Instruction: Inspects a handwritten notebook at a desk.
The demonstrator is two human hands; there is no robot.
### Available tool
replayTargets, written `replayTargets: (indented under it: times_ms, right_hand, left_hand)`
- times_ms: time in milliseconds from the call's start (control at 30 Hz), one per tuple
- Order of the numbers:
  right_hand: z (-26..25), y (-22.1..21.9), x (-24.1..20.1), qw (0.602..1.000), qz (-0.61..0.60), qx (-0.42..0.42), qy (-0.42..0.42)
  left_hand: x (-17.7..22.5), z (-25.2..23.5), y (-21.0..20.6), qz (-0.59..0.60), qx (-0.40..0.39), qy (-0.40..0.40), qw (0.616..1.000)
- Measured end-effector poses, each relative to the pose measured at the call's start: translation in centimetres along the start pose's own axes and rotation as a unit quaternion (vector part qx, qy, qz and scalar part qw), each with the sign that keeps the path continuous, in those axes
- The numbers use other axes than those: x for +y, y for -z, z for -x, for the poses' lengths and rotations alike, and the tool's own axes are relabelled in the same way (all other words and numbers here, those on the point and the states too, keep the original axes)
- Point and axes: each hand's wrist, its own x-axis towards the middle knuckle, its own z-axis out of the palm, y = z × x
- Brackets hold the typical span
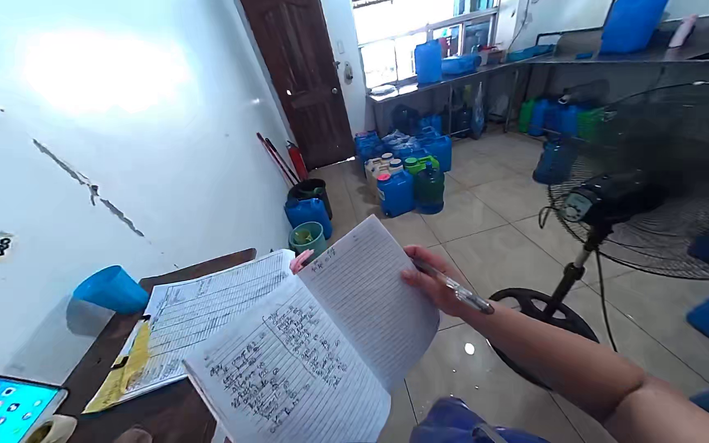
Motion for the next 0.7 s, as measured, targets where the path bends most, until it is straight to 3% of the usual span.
replayTargets:
  times_ms: [100,167,267,400,567,633,700]
  right_hand:
    - [-6.2,-0.1,2.2,0.999,0.001,-0.013,-0.035]
    - [-10.9,-0.8,3.6,0.995,-0.008,-0.07,-0.068]
    - [-18.2,-3.4,7.2,0.98,-0.043,-0.175,-0.08]
    - [-27.0,-10.6,12.7,0.943,-0.089,-0.307,-0.088]
    - [-33.9,-21.7,18.4,0.894,-0.065,-0.431,-0.1]
    - [-35.5,-25.6,20.0,0.882,0.005,-0.468,-0.05]
    - [-36.6,-27.9,20.7,0.857,0.085,-0.508,0.015]
  left_hand:
    - [-2.6,-3.3,1.4,0.004,0.005,-0.061,0.998]
    - [-4.0,-5.0,2.9,-0.049,0.04,-0.093,0.994]
    - [-5.4,-7.3,3.9,-0.111,0.14,-0.112,0.978]
    - [-6.3,-10.7,4.2,-0.179,0.298,-0.054,0.936]
    - [-8.0,-13.9,5.2,-0.251,0.498,0.075,0.827]
    - [-7.8,-14.3,5.5,-0.343,0.521,0.136,0.77]
    - [-7.5,-14.0,5.6,-0.482,0.489,0.176,0.706]
